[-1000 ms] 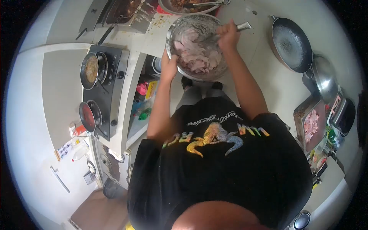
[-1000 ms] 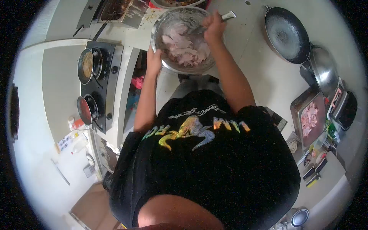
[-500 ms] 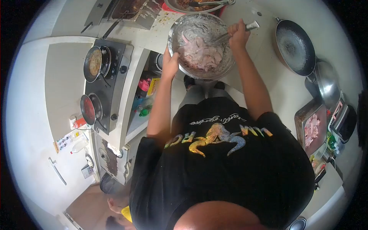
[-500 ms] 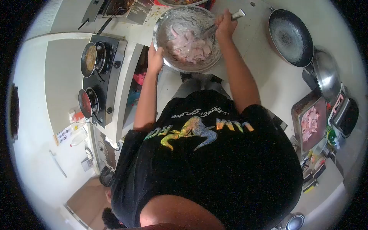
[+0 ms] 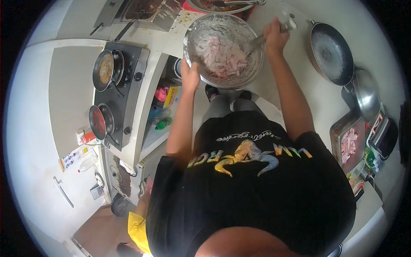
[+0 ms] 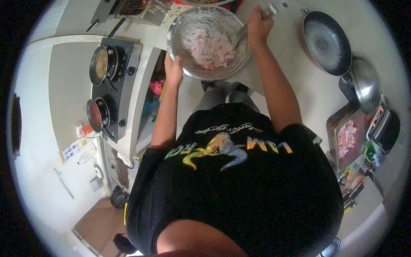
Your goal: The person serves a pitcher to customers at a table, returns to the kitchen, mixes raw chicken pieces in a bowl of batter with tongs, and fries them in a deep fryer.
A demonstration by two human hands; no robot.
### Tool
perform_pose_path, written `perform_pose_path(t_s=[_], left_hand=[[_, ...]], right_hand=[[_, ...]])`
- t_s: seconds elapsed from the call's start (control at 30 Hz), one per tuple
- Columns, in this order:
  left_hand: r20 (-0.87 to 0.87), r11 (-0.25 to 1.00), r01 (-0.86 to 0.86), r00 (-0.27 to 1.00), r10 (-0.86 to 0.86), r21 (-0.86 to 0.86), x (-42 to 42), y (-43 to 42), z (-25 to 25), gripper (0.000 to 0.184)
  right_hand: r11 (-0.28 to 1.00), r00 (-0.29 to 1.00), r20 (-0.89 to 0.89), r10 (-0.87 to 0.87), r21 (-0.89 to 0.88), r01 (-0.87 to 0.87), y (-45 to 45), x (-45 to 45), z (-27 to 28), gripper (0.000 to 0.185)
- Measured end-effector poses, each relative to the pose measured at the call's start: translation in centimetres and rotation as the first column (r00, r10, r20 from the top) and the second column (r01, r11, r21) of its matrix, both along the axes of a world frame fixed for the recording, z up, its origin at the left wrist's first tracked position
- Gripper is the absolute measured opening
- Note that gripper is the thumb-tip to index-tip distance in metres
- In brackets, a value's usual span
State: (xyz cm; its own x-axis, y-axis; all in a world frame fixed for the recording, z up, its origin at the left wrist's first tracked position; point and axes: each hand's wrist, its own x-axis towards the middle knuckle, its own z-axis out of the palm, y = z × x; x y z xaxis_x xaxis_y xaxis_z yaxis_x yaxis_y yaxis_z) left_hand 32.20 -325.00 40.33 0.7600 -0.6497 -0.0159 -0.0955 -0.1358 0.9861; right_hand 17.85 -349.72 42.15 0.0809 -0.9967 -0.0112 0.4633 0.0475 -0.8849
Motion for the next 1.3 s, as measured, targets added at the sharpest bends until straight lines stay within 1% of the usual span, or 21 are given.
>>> perform_pose_path(t_s=[0.07, 0.13, 0.17, 0.23, 0.27, 0.33, 0.37, 0.43, 0.47, 0.53, 0.57, 0.63, 0.73, 0.83, 0.93, 0.97, 1.03, 1.07, 1.13, 1.23, 1.3], left_hand=[[0.051, 0.999, 0.012, 0.999, -0.014, 0.035, -0.2, 0.1, 0.1, 0.054], [0.081, 1.0, 0.027, 0.996, -0.027, 0.001, -0.6, -0.5, 0.9, 0.054], [0.091, 0.999, 0.039, 0.995, -0.038, -0.006, -1.0, -0.3, 1.2, 0.054], [0.001, 1.0, 0.019, 1.0, -0.019, -0.024, -0.9, -0.1, 0.8, 0.054], [-0.042, 0.999, 0.011, 0.999, -0.013, -0.039, -0.6, -0.2, 0.7, 0.054], [0.013, 0.999, 0.03, 0.999, -0.03, -0.021, -0.3, 0.1, 0.3, 0.054], [0.039, 0.999, 0.037, 0.999, -0.037, -0.009, -0.1, 0.2, 0.3, 0.054], [0.0, 0.997, 0.071, 0.998, -0.071, 0.018, 0.5, 0.5, 0.5, 0.051], [-0.023, 0.996, 0.087, 0.996, -0.087, 0.034, 0.7, 0.9, 0.6, 0.05], [0.0, 0.997, 0.057, 0.998, -0.057, -0.052, 0.6, 0.9, 0.0, 0.049], [0.011, 0.994, 0.045, 0.999, -0.045, -0.097, 0.7, 0.8, -0.1, 0.049], [-0.007, 0.995, 0.072, 0.997, -0.072, -0.063, 1.2, 0.7, -0.2, 0.049], [-0.037, 0.991, 0.133, 0.99, -0.134, -0.035, 1.6, 0.2, 0.7, 0.049], [-0.074, 0.991, 0.126, 0.989, -0.13, -0.053, 2.2, 0.1, 0.1, 0.049], [-0.201, 0.995, 0.078, 0.976, -0.089, -0.061, 2.2, 0.6, 0.6, 0.052], [-0.246, 0.996, 0.059, 0.967, -0.073, -0.064, 2.5, 0.5, 1.0, 0.054], [-0.119, 0.991, 0.117, 0.985, -0.124, -0.063, 3.5, 1.0, 0.8, 0.054], [-0.058, 0.987, 0.148, 0.987, -0.151, -0.057, 3.9, 1.4, 0.6, 0.054], [-0.073, 0.984, 0.172, 0.982, -0.175, -0.048, 5.5, 1.9, 0.2, 0.054], [-0.081, 0.982, 0.18, 0.98, -0.184, -0.047, 6.7, 2.2, -0.6, 0.054], [-0.093, 0.983, 0.177, 0.979, -0.181, -0.049, 7.1, 1.9, -0.8, 0.055]], right_hand=[[0.976, 0.991, 0.073, -0.108, 0.199, 0.092, 2.3, -0.5, -2.0, 0.04], [0.92, 0.964, 0.139, -0.228, 0.355, 0.167, 3.7, 0.2, -3.1, 0.04], [0.912, 0.96, 0.171, -0.222, 0.384, 0.143, 4.2, 1.0, -2.8, 0.041], [0.895, 0.945, 0.243, -0.22, 0.435, 0.096, 4.2, 3.2, -2.2, 0.041], [0.917, 0.928, 0.32, -0.19, 0.395, 0.052, 3.4, 4.0, -2.8, 0.04], [0.953, 0.882, 0.458, -0.11, 0.301, -0.037, 2.2, 5.3, -3.9, 0.037], [0.979, 0.906, 0.421, -0.044, 0.199, -0.045, 2.1, 5.2, -2.4, 0.038], [0.997, 0.941, 0.33, 0.071, -0.003, -0.074, 1.2, 4.4, 0.9, 0.039], [0.995, 0.975, 0.206, 0.08, -0.068, -0.068, 1.1, 3.4, 1.1, 0.038], [0.975, 0.996, -0.043, 0.072, -0.21, -0.079, 0.3, 1.7, 1.4, 0.038], [0.991, 0.998, -0.023, 0.057, -0.121, -0.059, 0.9, 1.5, 1.1, 0.039], [0.998, 1.0, 0.007, 0.022, 0.061, -0.023, 2.5, 1.1, -0.5, 0.041], [0.92, 0.978, 0.059, -0.2, 0.354, 0.166, 4.6, 1.9, -1.3, 0.04], [0.915, 0.935, 0.314, -0.166, 0.403, 0.028, 4.7, 4.7, -3.4, 0.04], [0.919, 0.872, 0.463, -0.158, 0.392, -0.042, 4.6, 7.7, -2.0, 0.04], [0.959, 0.873, 0.486, -0.042, 0.264, -0.101, 3.7, 8.1, -1.5, 0.04], [0.978, 0.856, 0.485, 0.18, 0.007, -0.209, 1.7, 7.6, -0.6, 0.04], [0.964, 0.864, 0.431, 0.261, -0.069, -0.257, 0.6, 6.8, 0.3, 0.043], [0.909, 0.862, 0.299, 0.41, -0.214, -0.359, -1.3, 5.2, 2.1, 0.049], [0.93, 0.932, 0.086, 0.351, -0.144, -0.337, 0.0, 5.4, 2.3, 0.051], [0.958, 0.945, 0.158, 0.287, -0.034, -0.285, 1.0, 5.0, -0.5, 0.051]])
